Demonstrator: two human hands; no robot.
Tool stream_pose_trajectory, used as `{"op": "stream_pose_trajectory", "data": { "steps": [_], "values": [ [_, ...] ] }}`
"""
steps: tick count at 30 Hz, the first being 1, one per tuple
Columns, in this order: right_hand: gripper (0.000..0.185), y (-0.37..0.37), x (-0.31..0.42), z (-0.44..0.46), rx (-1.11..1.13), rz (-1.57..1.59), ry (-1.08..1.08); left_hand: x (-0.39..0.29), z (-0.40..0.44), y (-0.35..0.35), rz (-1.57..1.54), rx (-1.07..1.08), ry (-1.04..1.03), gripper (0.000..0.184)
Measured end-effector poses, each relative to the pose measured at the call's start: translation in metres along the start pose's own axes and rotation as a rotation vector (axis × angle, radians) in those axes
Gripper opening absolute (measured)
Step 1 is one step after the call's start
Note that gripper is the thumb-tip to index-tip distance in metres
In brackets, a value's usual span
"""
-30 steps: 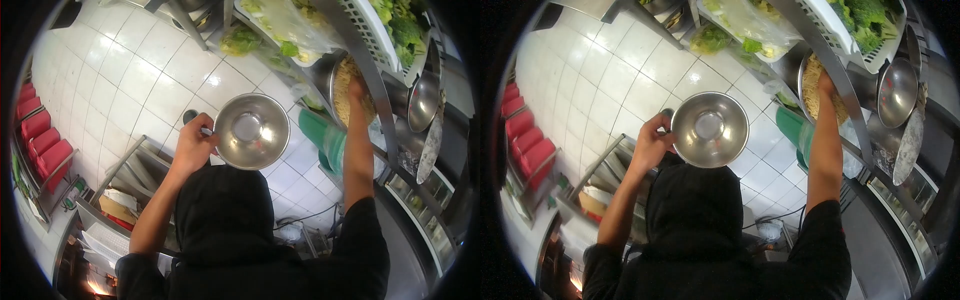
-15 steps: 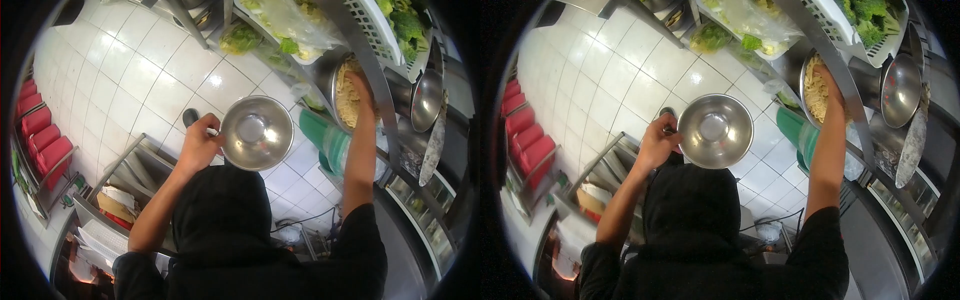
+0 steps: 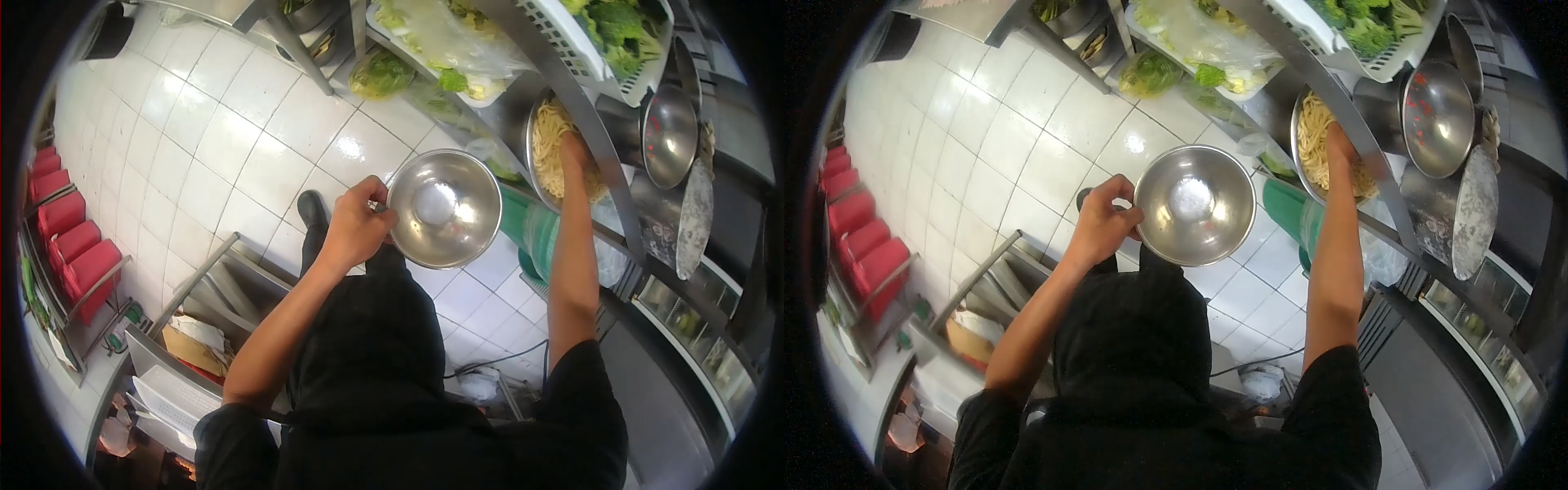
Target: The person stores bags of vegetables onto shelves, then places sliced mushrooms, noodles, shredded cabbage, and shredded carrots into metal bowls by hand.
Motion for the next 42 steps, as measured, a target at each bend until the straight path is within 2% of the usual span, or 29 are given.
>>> {"op": "stream_pose_trajectory", "data": {
  "steps": [1,4,7,10,13,14,16,17,19,21,23,25,26,28,31,36,39,42],
  "values": [
    [0.033,-0.005,-0.014,0.002,0.042,-0.017,-0.002,0.001,0.0,-0.001,0.005,0.002,0.009,0.013],
    [0.026,0.049,0.029,-0.048,0.072,-0.577,0.274,0.002,0.0,-0.004,0.019,0.002,-0.007,0.013],
    [0.02,0.049,-0.018,-0.059,-0.287,-0.462,0.28,-0.002,-0.001,-0.004,0.042,-0.011,-0.029,0.013],
    [0.018,0.086,-0.009,-0.081,-0.287,0.69,0.076,-0.001,-0.004,-0.006,0.033,-0.007,-0.022,0.014],
    [0.02,0.07,-0.025,-0.071,-0.22,0.741,-0.052,-0.001,0.002,-0.019,0.121,0.04,-0.038,0.016],
    [0.02,0.067,-0.025,-0.067,-0.201,0.651,-0.033,-0.004,0.008,-0.025,0.167,0.057,-0.05,0.017],
    [0.02,0.059,-0.019,-0.061,-0.154,0.473,0.004,-0.025,0.024,-0.043,0.447,0.002,-0.334,0.027],
    [0.02,0.051,-0.019,-0.06,-0.168,0.782,-0.153,-0.035,0.032,-0.057,0.586,-0.024,-0.473,0.032],
    [0.021,0.035,-0.014,-0.06,-0.191,1.388,-0.474,-0.049,0.053,-0.092,0.751,0.156,-0.64,0.054],
    [0.026,0.031,-0.015,-0.059,-0.079,1.329,-0.523,-0.065,0.078,-0.13,0.916,0.284,-0.654,0.069],
    [0.031,0.037,-0.012,-0.064,0.035,1.307,-0.472,-0.078,0.107,-0.16,1.024,0.265,-0.639,0.063],
    [0.035,0.044,0.004,-0.073,0.159,1.334,-0.315,-0.081,0.136,-0.183,1.176,0.276,-0.611,0.057],
    [0.031,0.041,0.001,-0.07,0.095,1.392,-0.268,-0.077,0.15,-0.191,1.254,0.283,-0.589,0.054],
    [0.026,0.036,-0.015,-0.061,0.072,1.495,-0.423,-0.054,0.182,-0.207,1.337,0.274,-0.492,0.048],
    [0.028,0.04,-0.051,-0.045,-0.056,1.685,-0.594,-0.061,0.171,-0.202,1.375,0.264,-0.474,0.044],
    [0.038,0.063,-0.102,-0.033,-0.304,1.92,-0.562,-0.065,0.167,-0.199,1.405,0.274,-0.441,0.047],
    [0.044,0.038,-0.113,-0.031,-0.251,1.765,-0.559,-0.064,0.162,-0.199,1.384,0.326,-0.456,0.047],
    [0.05,0.012,-0.094,-0.037,-0.069,1.474,-0.474,-0.061,0.161,-0.199,1.319,0.298,-0.446,0.048]
  ]
}}
Point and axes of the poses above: each hand's wrist, its own z-axis towards the middle knuckle, its own y-axis out of the back of the hand, x = y × z, the point moved 4 cm from there along z, towards the middle knuckle, and after that the axes turned 6 degrees about z, right-handed, at the moved point
